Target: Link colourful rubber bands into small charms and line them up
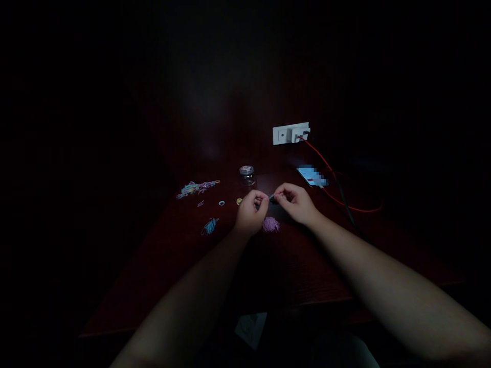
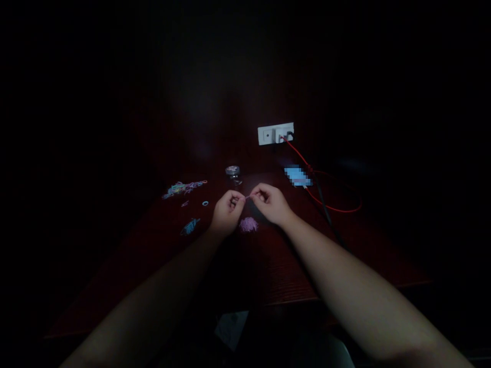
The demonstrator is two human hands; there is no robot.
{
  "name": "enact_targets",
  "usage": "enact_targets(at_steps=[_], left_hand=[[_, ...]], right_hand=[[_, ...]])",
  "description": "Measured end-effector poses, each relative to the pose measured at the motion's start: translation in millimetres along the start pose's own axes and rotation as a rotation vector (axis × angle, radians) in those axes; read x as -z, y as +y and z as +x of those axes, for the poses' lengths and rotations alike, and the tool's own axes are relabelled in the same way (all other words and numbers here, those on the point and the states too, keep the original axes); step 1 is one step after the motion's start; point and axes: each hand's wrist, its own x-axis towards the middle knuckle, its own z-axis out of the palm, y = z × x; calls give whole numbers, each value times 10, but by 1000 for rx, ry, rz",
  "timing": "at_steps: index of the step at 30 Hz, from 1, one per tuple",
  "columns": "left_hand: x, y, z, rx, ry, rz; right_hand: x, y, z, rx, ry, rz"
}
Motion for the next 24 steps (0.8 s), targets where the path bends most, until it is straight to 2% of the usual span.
enact_targets(at_steps=[6, 18, 24], left_hand=[[9, 26, 1, -11, -21, 17], [43, 70, -20, 6, 48, -19], [32, 107, -19, 35, 25, -103]], right_hand=[[-15, 33, -4, 11, 41, -7], [-25, -23, -32, 19, -66, -124], [-27, -47, -38, 4, -43, -83]])
